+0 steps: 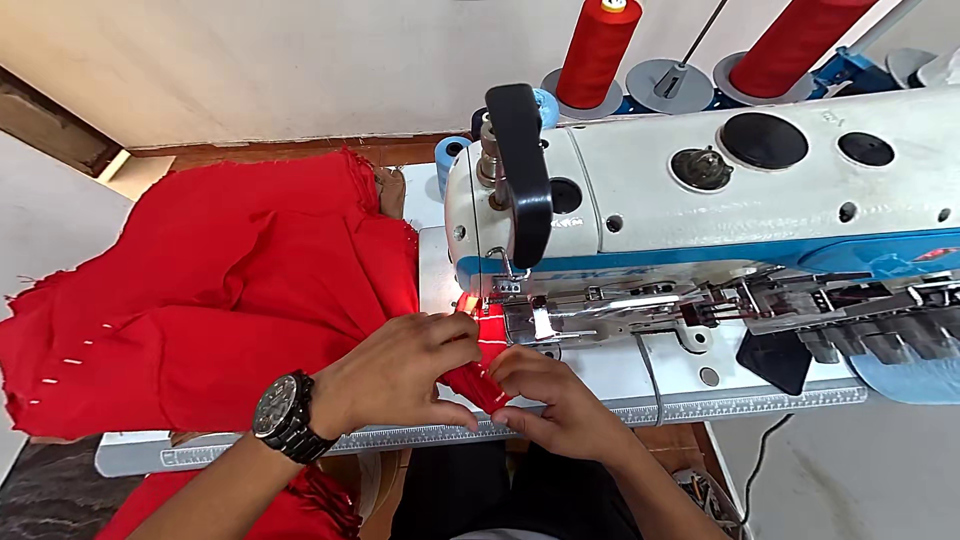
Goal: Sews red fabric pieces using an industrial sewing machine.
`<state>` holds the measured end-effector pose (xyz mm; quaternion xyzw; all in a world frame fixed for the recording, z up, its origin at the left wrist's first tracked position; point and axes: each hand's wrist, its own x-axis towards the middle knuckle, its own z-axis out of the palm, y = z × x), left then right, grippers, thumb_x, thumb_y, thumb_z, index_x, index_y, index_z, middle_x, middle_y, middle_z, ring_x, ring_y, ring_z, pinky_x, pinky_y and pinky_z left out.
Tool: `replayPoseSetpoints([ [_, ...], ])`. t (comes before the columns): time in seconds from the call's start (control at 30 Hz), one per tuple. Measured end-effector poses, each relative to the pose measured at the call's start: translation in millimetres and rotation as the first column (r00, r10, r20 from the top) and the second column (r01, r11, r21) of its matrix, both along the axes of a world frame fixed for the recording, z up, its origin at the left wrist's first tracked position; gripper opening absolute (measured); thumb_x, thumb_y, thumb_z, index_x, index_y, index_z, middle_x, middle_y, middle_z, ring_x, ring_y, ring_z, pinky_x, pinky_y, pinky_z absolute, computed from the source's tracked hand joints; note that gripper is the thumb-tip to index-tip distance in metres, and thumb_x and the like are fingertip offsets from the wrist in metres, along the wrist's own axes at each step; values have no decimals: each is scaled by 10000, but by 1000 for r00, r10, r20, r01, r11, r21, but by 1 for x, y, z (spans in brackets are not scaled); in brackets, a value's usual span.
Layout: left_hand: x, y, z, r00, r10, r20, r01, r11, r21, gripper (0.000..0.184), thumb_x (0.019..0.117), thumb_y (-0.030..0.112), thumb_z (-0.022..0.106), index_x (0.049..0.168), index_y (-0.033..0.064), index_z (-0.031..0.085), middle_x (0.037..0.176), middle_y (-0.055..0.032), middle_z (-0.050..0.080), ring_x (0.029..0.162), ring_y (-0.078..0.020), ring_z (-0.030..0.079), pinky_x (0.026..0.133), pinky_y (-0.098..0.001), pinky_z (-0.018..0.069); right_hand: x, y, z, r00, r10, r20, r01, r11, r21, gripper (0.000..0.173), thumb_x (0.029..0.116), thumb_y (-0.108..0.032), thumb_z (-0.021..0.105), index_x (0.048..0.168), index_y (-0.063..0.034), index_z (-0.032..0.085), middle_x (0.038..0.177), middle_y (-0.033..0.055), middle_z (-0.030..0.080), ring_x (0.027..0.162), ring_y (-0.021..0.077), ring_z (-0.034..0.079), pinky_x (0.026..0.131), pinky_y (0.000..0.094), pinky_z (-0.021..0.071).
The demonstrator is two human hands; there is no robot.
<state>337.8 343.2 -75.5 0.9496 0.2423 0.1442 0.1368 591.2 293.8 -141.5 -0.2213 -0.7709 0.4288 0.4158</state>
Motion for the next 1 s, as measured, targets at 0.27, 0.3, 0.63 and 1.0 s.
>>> replayPoseSetpoints([
  [0.27,4,-10,-27,996,89,-1,-84,947,311,227,918,110,631,1131,137,705,1166,-70,689,903,-238,649,679,-362,515,-2,2,1,998,-50,-24,50,999,-22,158,979,-197,707,959,-41,727,1039,52,721,1119,165,655,993,360,551],
  [0.3,4,-10,-31,996,89,4,-85,934,348,236,922,97,625,1135,140,716,1194,-62,696,879,-227,637,661,-353,485,-3,1,-1,997,-78,-2,78,997,-12,147,975,-191,710,955,-46,728,1048,49,720,1122,165,655,988,358,557],
  [0.63,10,7,-42,983,182,6,-169,898,407,206,965,73,578,1042,92,769,1096,-58,736,896,-239,653,694,-379,484,-5,16,1,942,-241,234,192,958,215,121,993,-186,666,975,-80,723,1116,12,729,1089,111,685,874,287,597],
  [1.0,21,20,-34,974,220,46,-216,860,462,200,970,64,563,994,90,760,902,-61,694,826,-243,642,679,-392,483,48,40,27,361,-738,570,539,664,519,214,914,-210,712,1004,-23,767,942,231,736,886,437,725,731,672,539],
])
